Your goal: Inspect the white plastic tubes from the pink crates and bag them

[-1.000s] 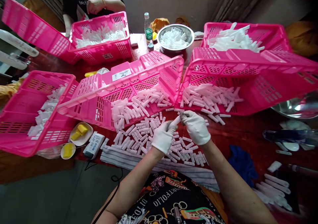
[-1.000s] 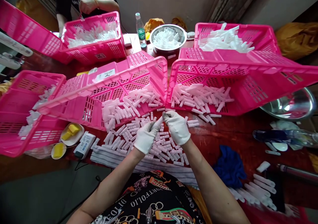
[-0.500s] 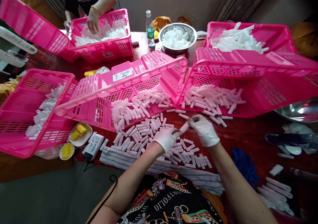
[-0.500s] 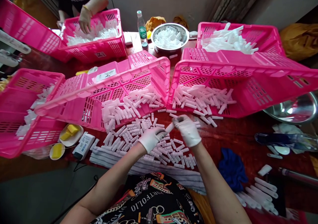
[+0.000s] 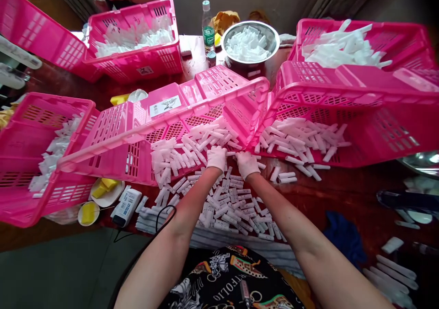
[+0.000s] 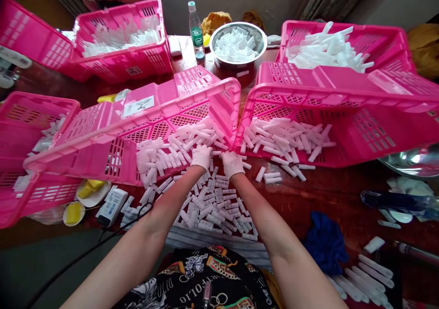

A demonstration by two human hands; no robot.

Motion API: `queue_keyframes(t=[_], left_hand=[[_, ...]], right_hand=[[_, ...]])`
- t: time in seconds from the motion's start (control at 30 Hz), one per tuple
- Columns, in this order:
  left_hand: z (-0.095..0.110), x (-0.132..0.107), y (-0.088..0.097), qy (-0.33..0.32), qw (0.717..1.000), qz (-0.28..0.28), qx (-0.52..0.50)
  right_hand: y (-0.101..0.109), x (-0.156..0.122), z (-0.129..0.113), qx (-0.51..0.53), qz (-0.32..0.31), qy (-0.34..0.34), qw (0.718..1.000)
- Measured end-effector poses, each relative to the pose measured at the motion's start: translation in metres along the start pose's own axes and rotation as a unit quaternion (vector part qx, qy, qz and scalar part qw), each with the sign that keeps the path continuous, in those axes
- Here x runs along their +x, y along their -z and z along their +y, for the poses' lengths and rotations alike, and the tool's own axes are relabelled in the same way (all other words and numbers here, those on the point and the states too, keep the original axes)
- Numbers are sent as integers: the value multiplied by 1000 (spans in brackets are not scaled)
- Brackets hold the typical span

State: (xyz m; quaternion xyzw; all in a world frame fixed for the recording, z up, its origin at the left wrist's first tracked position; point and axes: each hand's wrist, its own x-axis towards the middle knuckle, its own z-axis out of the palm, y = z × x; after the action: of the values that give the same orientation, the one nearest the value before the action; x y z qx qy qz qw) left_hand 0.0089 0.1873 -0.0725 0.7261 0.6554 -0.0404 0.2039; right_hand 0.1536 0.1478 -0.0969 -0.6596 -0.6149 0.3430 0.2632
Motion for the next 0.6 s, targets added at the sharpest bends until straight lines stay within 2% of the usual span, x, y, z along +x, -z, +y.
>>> queue_keyframes(t=[0.1, 0.17, 0.23, 0.3, 0.37, 0.43, 0.5, 0.6], left_hand=[[-9, -24, -11, 14, 995, 50, -89], [-15, -46, -15, 37, 971, 73, -223], [-18, -68, -18, 69, 922, 65, -375], [-14, -89, -17, 87, 860, 32, -502], [-5, -106, -12, 77, 807, -11, -585], [6, -119, -5, 55, 772, -45, -631], [18, -131, 3, 43, 766, -48, -640], [31, -144, 13, 17, 802, 14, -597]], right_hand=[[-6, 3, -4, -9, -11, -3, 1000], [-1, -2, -8, 36, -12, -30, 999], [9, -12, -17, 89, -8, -62, 994], [25, -28, -31, 155, -7, -91, 984], [44, -45, -47, 232, -19, -104, 967], [63, -61, -62, 289, -25, -99, 952], [80, -70, -72, 285, -16, -84, 955], [99, -74, -78, 200, -30, -81, 976]])
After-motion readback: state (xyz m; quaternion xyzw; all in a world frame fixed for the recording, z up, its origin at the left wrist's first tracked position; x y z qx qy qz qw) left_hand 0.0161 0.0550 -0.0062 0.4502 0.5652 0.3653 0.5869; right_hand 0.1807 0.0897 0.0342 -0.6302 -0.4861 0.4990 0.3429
